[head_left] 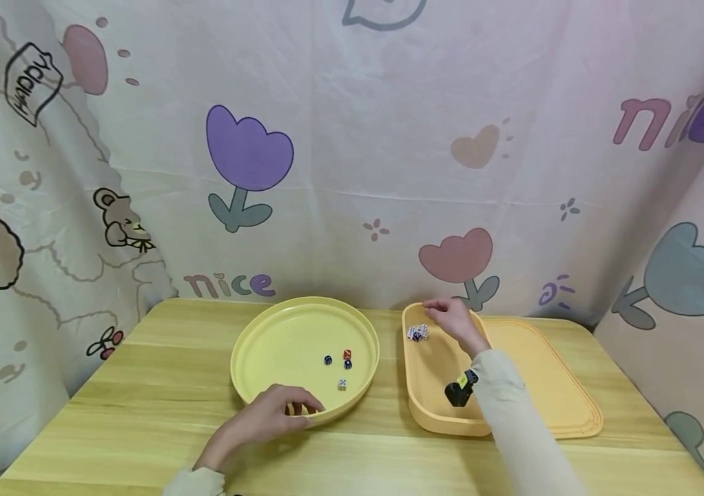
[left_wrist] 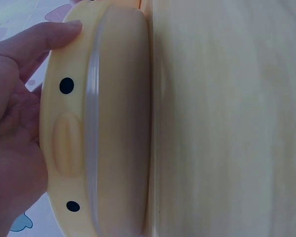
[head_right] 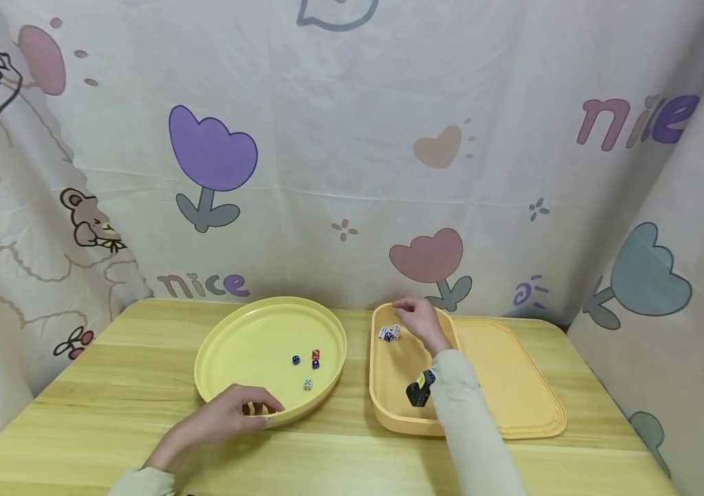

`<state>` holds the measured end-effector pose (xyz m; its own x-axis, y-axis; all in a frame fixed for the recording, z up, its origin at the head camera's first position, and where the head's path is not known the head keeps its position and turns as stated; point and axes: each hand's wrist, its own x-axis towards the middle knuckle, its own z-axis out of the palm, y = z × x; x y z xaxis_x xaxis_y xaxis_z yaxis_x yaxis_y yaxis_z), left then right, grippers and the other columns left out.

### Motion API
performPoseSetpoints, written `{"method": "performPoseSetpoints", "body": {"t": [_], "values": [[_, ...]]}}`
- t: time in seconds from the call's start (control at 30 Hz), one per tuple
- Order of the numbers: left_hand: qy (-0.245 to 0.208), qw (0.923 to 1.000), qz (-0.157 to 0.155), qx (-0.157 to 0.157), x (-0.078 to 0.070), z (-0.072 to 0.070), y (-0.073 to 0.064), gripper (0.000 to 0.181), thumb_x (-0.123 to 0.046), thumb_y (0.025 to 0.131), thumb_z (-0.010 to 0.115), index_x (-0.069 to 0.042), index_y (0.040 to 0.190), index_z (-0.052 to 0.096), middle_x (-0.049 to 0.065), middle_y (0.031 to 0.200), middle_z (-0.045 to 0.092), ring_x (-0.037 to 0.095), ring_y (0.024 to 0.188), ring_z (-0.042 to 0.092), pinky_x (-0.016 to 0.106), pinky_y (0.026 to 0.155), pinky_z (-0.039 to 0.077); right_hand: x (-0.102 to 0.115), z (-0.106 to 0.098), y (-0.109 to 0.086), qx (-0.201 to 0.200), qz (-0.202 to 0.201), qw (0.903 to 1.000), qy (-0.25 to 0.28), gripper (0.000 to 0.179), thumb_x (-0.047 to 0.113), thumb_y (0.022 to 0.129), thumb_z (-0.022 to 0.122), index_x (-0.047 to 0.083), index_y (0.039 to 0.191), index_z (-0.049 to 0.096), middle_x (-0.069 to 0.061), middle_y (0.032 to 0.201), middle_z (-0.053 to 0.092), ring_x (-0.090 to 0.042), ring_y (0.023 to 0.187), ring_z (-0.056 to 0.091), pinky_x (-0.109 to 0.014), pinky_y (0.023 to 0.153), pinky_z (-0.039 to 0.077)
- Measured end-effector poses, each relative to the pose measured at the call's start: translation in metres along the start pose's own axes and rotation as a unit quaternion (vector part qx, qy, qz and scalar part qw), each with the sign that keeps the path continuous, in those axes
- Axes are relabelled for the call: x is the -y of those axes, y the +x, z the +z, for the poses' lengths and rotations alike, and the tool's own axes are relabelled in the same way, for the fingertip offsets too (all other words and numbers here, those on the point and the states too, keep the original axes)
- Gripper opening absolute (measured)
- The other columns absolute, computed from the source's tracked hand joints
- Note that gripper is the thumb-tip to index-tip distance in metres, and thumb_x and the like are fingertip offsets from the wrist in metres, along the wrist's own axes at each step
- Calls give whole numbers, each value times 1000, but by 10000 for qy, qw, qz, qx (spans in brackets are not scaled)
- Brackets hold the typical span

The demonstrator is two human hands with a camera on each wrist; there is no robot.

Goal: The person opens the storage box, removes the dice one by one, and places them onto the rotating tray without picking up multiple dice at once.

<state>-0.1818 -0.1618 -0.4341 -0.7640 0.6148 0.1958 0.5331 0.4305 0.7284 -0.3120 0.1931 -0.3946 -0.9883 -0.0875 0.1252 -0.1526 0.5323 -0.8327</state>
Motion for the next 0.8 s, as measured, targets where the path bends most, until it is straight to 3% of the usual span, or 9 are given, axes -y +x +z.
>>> {"method": "performPoseSetpoints", "body": {"t": [0.23, 0.47, 0.67, 0.8], "values": [[-74, 10000, -51, 17, -1, -1, -1, 17, -8, 85, 68, -10, 101, 73, -10, 93, 66, 2, 78, 53, 24, 66, 47, -19, 8, 3, -234, 285, 9982, 483, 23, -1, 90, 61, -13, 109, 64, -22, 104, 66, -28, 90, 61, -29, 74, 49], [-143, 9999, 78, 17, 0, 1, -1, 17, -6, 85, 68, -9, 101, 73, -10, 92, 66, 1, 76, 53, 23, 65, 47, -45, 12, 3, -187, 975, 9859, 1350, 28, -4, 86, 64, -15, 111, 62, -12, 92, 69, -17, 73, 59, -28, 67, 51], [-99, 9999, 6, 17, 1, 2, 0, 17, -6, 85, 68, -11, 101, 73, -10, 92, 66, 1, 76, 53, 23, 65, 47, -55, 15, 4, -164, 1146, 9868, 1137, 25, -2, 82, 69, -11, 105, 68, -5, 85, 69, -12, 67, 53, -23, 59, 44], [-85, 10000, -22, 4, 1, 1, -1, 17, -6, 85, 68, -11, 101, 73, -10, 92, 65, 1, 75, 53, 24, 65, 47, -56, 19, 4, -192, 1109, 9876, 1090, 24, -2, 81, 70, -13, 102, 68, -6, 87, 69, -9, 69, 53, -22, 62, 44]]}}
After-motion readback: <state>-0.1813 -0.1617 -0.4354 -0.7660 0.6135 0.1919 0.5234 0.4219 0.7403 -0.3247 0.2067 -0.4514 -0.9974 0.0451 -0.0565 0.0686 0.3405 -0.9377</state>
